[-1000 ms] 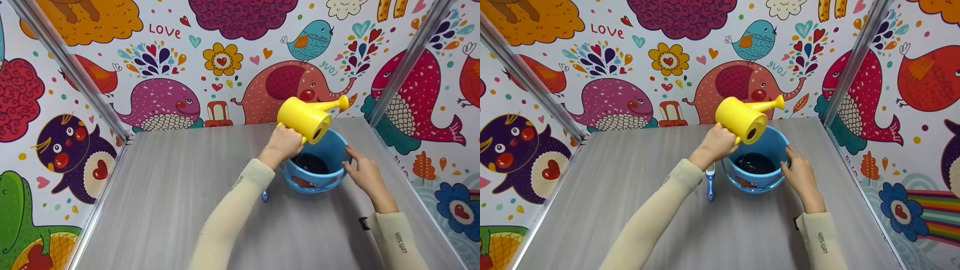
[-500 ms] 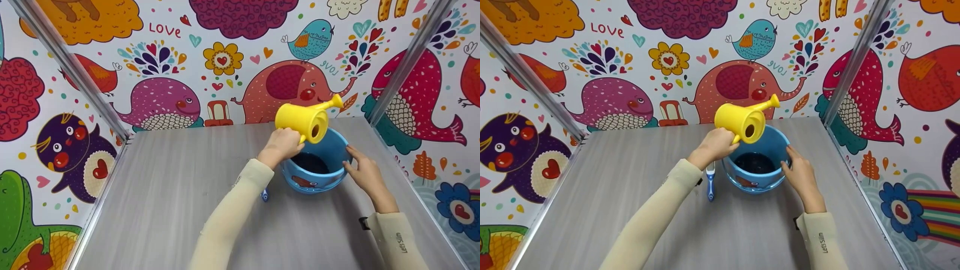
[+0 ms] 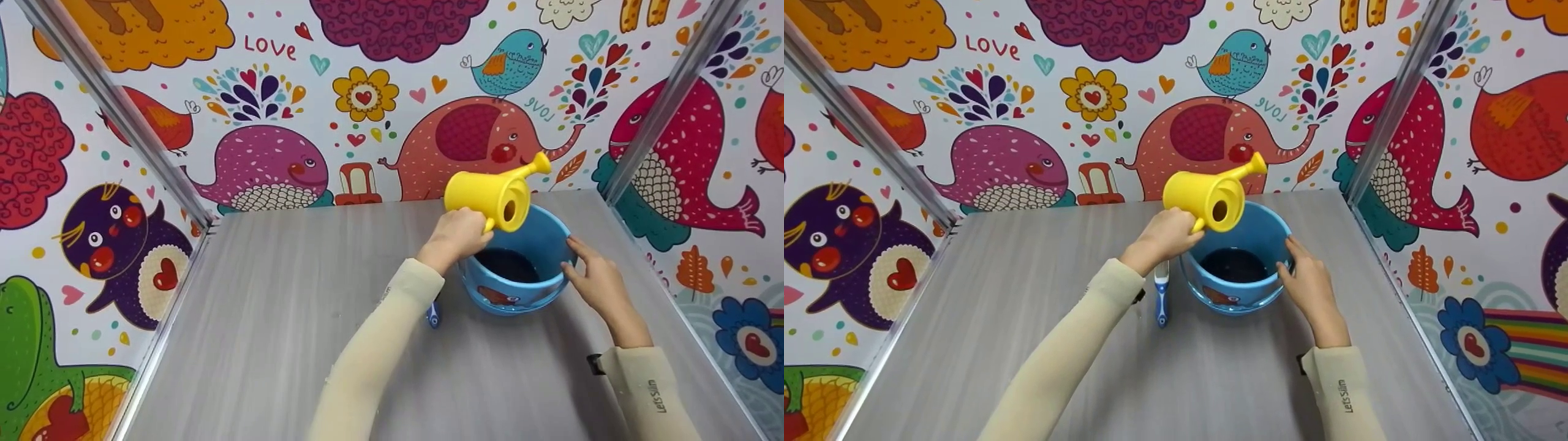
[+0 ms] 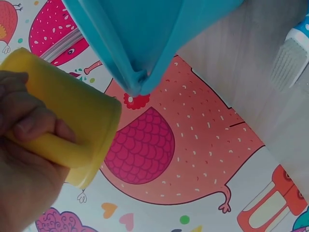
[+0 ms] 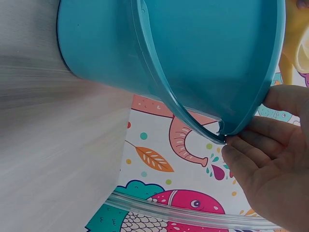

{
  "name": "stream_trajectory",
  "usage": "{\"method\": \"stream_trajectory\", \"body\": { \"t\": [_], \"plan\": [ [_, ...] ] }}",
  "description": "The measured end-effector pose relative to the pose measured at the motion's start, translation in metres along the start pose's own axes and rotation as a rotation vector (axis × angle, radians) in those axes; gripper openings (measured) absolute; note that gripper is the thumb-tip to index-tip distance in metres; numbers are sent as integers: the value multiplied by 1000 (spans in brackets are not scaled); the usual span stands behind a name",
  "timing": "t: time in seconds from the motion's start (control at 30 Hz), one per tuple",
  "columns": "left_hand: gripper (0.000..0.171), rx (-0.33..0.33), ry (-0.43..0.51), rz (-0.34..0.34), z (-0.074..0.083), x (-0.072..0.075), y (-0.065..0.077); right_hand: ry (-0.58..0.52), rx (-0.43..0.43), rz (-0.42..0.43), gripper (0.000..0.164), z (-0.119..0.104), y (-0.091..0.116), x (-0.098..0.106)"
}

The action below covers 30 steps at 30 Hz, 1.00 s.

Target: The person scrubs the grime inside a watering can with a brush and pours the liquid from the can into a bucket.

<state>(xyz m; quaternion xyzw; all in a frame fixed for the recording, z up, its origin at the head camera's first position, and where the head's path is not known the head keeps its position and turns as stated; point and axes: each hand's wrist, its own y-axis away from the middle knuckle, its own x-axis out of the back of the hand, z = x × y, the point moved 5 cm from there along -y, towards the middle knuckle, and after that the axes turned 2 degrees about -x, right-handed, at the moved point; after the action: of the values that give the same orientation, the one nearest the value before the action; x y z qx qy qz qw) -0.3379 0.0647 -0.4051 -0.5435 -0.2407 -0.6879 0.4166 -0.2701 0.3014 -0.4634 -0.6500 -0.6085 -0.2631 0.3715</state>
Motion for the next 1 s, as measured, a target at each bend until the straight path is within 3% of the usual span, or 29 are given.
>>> {"method": "stream_trajectory", "body": {
  "t": [0.4,0.77,1.0],
  "plan": [
    [33,33,42,-1,-3,3,-1,9,21,24,55,0,2,0],
    [28,108,449,66,-21,14,5,3,11,10,56,0,1,0],
    [31,121,634,141,-38,21,9,2,0,-3,57,0,1,0]
  ]
}}
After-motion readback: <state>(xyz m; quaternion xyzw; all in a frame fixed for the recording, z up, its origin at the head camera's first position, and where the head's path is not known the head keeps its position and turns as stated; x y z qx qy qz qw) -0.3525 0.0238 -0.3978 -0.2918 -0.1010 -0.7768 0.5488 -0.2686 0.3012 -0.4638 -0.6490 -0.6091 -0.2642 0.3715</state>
